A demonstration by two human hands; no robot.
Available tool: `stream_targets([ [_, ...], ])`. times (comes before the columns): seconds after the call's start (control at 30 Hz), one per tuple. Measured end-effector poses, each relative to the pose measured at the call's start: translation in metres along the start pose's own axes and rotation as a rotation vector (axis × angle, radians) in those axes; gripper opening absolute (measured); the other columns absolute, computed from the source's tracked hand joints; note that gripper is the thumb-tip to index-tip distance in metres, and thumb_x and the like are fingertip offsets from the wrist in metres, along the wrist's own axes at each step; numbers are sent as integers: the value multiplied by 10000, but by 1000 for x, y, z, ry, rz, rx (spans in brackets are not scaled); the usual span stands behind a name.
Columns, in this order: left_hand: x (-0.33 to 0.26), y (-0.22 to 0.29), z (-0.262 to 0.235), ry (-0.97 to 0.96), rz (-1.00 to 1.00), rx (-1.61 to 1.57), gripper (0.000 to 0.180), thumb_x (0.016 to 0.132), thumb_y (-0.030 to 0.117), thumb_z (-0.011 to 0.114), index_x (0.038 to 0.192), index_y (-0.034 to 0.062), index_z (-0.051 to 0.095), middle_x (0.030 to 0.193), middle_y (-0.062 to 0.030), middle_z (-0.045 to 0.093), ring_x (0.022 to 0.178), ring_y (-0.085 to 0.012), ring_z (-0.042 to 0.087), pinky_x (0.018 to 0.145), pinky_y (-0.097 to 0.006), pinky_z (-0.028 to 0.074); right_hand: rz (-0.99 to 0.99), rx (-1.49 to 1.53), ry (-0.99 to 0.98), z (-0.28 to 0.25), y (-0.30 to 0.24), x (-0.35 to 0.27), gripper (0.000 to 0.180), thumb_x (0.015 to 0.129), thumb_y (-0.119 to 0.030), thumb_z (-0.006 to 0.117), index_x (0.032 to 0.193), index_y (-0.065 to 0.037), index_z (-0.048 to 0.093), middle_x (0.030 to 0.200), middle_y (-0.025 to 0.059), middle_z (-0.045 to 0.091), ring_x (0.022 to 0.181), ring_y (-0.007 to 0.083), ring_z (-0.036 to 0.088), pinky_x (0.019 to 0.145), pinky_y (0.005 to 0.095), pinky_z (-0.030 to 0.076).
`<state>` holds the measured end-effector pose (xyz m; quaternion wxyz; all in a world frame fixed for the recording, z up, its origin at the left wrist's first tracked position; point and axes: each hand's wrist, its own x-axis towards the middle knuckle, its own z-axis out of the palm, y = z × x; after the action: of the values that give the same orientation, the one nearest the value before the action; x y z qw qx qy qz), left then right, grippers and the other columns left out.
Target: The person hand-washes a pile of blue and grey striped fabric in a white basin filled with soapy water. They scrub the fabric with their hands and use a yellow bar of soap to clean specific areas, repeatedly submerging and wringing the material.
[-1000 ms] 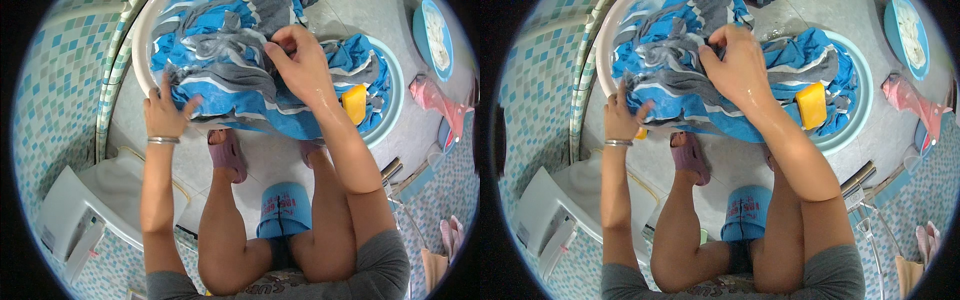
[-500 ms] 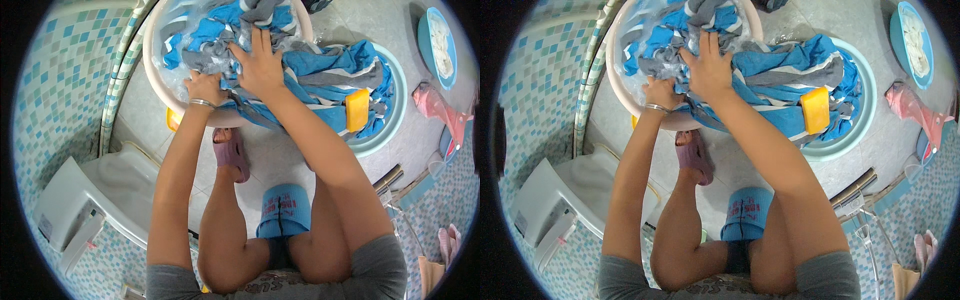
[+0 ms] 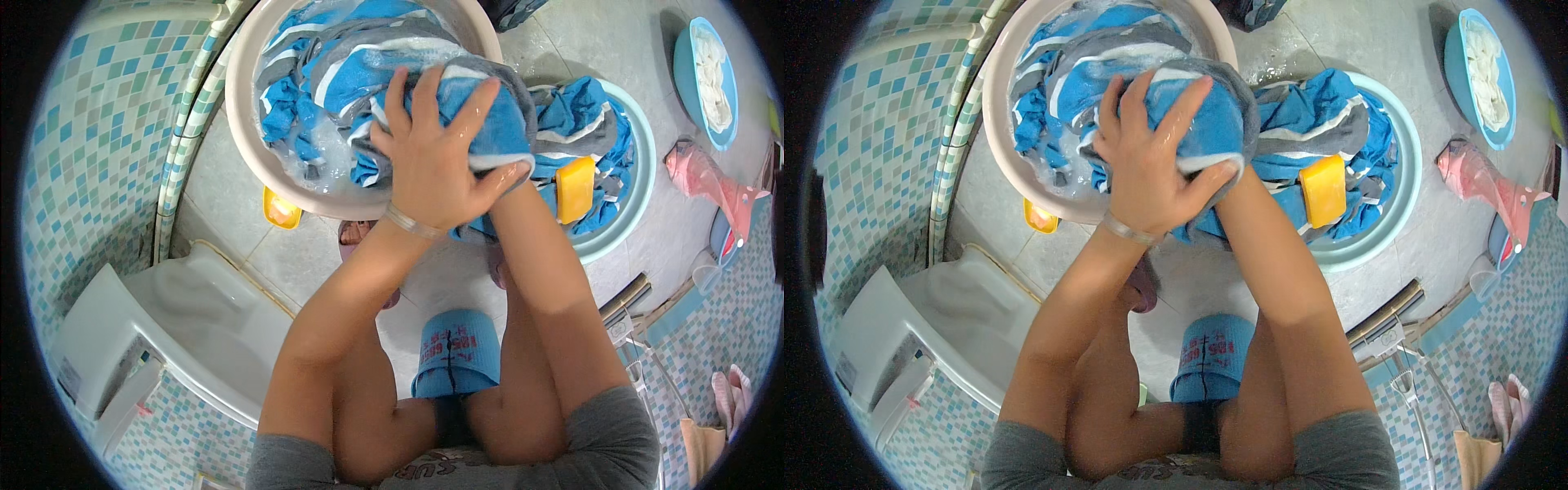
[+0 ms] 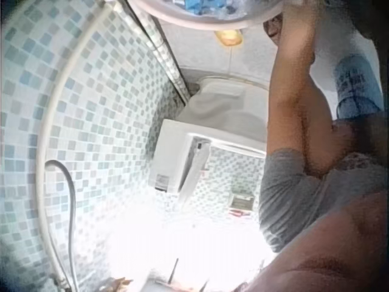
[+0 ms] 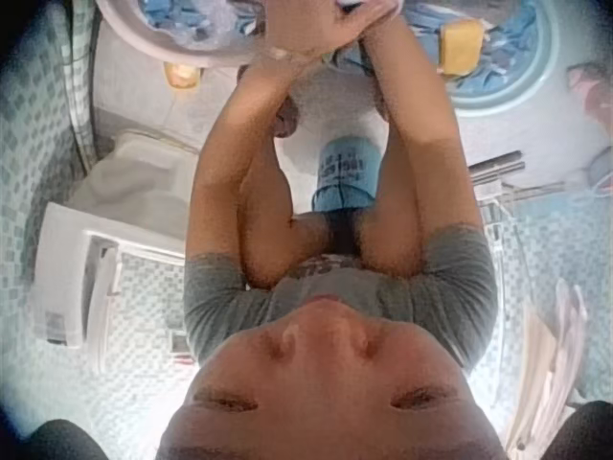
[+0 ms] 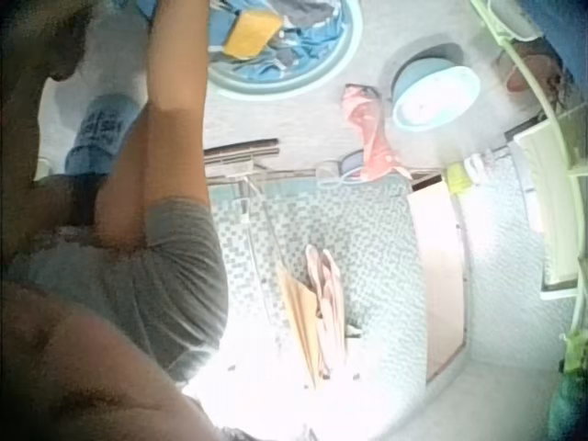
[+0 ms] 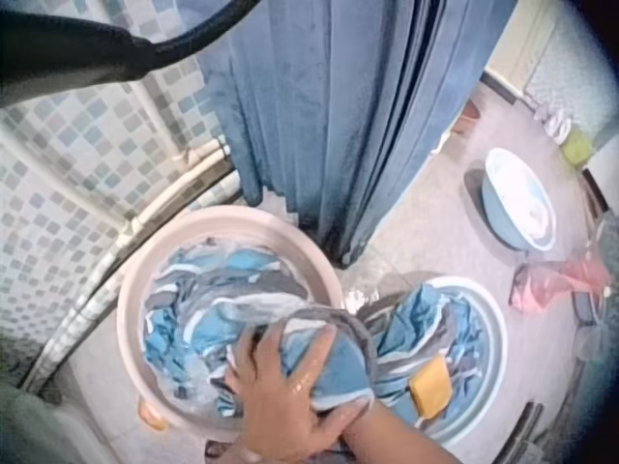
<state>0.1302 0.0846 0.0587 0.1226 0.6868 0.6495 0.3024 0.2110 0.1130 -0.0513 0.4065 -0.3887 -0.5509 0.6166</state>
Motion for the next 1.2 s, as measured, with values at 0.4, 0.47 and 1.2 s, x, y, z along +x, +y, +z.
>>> stream_targets([
  [0.4, 24, -141, 25, -51, 176, 193, 506, 603, 441, 771, 937, 80, 653, 983, -135, 590, 882, -311, 560, 744, -412, 450, 381, 449, 232, 5, -15, 10, 290, 903, -252, 576, 1053, -4, 589, 963, 95, 608, 871, 138, 559, 756, 254, 464],
  [0.47, 24, -166, 7, -106, 169, 206, 612, 575, 484, 801, 1013, 90, 636, 1045, -135, 585, 908, -305, 566, 763, -414, 453, 504, 189, 108, -7, -43, 21, 251, 904, -243, 574, 976, -4, 598, 895, 78, 611, 819, 128, 556, 724, 254, 453],
  [1.2, -17, -61, -12, 54, -137, -226, 836, 604, 50, 743, 1373, 88, 415, 1176, -179, 530, 1102, -364, 511, 932, -406, 432, 514, 673, 210, 1, -15, 32, 375, 874, -144, 427, 1203, -35, 571, 1099, 116, 625, 1028, 266, 595, 906, 344, 465],
])
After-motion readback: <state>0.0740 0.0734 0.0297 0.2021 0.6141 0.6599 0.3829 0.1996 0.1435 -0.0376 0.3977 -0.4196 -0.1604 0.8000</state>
